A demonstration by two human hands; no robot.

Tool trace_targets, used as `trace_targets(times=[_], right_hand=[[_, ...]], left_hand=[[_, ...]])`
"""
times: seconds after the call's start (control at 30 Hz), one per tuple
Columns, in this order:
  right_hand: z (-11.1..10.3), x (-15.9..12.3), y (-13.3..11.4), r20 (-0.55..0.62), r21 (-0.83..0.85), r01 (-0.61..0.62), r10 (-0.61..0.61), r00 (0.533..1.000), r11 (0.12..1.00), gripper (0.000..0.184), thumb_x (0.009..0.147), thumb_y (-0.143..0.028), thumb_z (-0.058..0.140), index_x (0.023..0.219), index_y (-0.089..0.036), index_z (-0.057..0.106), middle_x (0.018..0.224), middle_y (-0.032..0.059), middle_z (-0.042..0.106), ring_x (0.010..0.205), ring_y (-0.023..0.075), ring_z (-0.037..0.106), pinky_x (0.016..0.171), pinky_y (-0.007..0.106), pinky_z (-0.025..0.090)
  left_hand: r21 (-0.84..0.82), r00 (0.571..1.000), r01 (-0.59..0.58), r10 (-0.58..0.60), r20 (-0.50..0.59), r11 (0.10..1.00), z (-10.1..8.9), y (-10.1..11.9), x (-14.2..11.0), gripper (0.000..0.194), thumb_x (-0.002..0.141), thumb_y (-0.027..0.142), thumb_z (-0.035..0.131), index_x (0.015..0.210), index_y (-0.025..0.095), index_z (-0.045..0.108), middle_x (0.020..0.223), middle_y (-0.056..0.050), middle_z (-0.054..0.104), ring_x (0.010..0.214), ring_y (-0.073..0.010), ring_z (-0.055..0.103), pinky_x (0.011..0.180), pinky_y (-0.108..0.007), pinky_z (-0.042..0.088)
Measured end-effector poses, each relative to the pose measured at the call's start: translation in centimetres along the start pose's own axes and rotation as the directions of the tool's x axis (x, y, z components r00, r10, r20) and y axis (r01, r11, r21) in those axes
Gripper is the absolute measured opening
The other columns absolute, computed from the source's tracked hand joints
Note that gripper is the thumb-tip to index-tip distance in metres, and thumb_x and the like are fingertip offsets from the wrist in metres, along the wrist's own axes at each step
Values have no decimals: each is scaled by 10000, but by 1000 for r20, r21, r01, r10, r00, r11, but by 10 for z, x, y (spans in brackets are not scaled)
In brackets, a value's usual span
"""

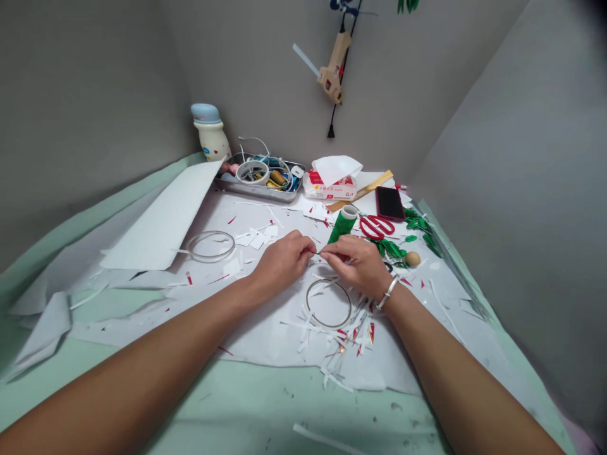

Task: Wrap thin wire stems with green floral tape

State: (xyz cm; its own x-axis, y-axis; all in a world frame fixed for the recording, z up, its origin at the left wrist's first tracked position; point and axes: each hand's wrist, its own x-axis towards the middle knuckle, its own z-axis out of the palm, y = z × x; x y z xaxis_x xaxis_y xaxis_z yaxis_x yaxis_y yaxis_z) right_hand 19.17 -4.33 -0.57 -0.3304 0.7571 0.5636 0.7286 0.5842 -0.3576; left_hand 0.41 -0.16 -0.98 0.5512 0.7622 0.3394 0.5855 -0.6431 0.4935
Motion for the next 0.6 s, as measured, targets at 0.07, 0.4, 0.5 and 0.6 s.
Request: trace_targets(times=[0.07, 0.4, 0.5, 0.6], right_hand=[[-1, 1, 2, -7, 25, -42, 42, 999, 999, 153, 854, -255, 574, 847, -189, 712, 670, 17, 618, 647, 130, 520, 637, 257, 383], [1, 6, 0, 76, 28, -18, 16, 997, 999, 106, 818, -255, 633, 782, -209, 722, 627, 8, 662, 641, 142, 527, 741, 318, 382], [0, 6, 4, 28, 114, -55, 52, 998, 992, 132, 842, -265, 601, 801, -206, 713, 714, 22, 685, 687, 147, 565, 733, 306, 407], [0, 5, 13, 5, 257, -159, 163, 987, 953, 155, 849, -287, 578, 823, -199, 704, 779, 21, 694, 725, 145, 596, 707, 275, 441]], left_hand=[[22, 1000, 4, -4, -9, 1000, 0, 0, -1, 177, 832, 167, 459, 879, 188, 629, 881, -31, 583, 770, -151, 561, 707, -273, 428], [81, 998, 62, -60, -26, 995, -3, 0, -2, 173, 832, 183, 444, 865, 193, 614, 888, -38, 579, 770, -168, 562, 686, -286, 421], [48, 999, -9, 6, 54, 999, -1, 2, -4, 176, 823, 170, 457, 868, 198, 625, 872, -34, 584, 775, -167, 562, 696, -283, 421], [-48, 991, -72, 77, 106, 996, -2, 7, -4, 177, 816, 156, 468, 867, 198, 632, 851, -29, 586, 774, -159, 552, 702, -277, 416]])
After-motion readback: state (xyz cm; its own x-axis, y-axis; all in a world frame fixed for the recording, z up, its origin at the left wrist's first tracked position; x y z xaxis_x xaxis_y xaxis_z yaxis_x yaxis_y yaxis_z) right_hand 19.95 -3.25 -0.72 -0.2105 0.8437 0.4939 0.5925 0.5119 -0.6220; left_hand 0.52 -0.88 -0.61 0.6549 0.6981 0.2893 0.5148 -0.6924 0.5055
